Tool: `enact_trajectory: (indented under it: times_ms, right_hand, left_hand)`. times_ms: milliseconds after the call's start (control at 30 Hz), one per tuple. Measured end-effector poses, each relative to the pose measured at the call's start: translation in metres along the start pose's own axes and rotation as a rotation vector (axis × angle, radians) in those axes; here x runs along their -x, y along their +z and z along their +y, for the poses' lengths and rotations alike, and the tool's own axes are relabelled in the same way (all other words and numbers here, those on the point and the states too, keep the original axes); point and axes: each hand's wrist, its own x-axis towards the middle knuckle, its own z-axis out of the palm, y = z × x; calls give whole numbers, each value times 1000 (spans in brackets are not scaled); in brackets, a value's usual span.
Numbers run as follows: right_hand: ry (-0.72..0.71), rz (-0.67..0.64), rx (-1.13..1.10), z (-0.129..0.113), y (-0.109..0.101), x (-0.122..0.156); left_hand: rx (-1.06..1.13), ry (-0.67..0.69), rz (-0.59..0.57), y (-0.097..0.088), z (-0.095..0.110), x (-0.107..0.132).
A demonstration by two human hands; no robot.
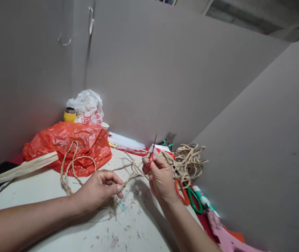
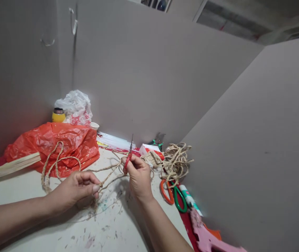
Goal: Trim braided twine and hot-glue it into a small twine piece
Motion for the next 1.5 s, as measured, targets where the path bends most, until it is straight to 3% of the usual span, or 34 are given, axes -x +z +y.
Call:
enact_trajectory:
  times_ms: [167, 400, 667, 833, 1000, 1100, 1333, 1500]
  right_hand:
    - [37, 32, 35, 18, -5, 3]
    - [29, 9, 69, 27, -9, 4]
    - [119, -36, 208, 38, -16, 3]
    - [9, -79, 290, 31, -11, 12]
    - [-133, -238, 406, 29, -4, 20]
    - [-89, -258, 385, 29, -2, 21]
    - [146, -151, 187, 29, 0, 20]
    - [140, -254, 243, 32, -3, 22]
  left_hand:
    - [52, -105, 89, -2, -5, -6]
    - [77, -141, -4, -7, -16, -13]
    - [111, -131, 135, -11, -18, -18]
    - [184, -142, 144, -14, -16, -19]
    - [298, -162, 87, -16, -14, -20]
    - [282, -167, 47, -16, -16, -19]
    - [142, -112, 16, -12, -20, -18]
    - [116, -87, 44, -12, -21, -19]
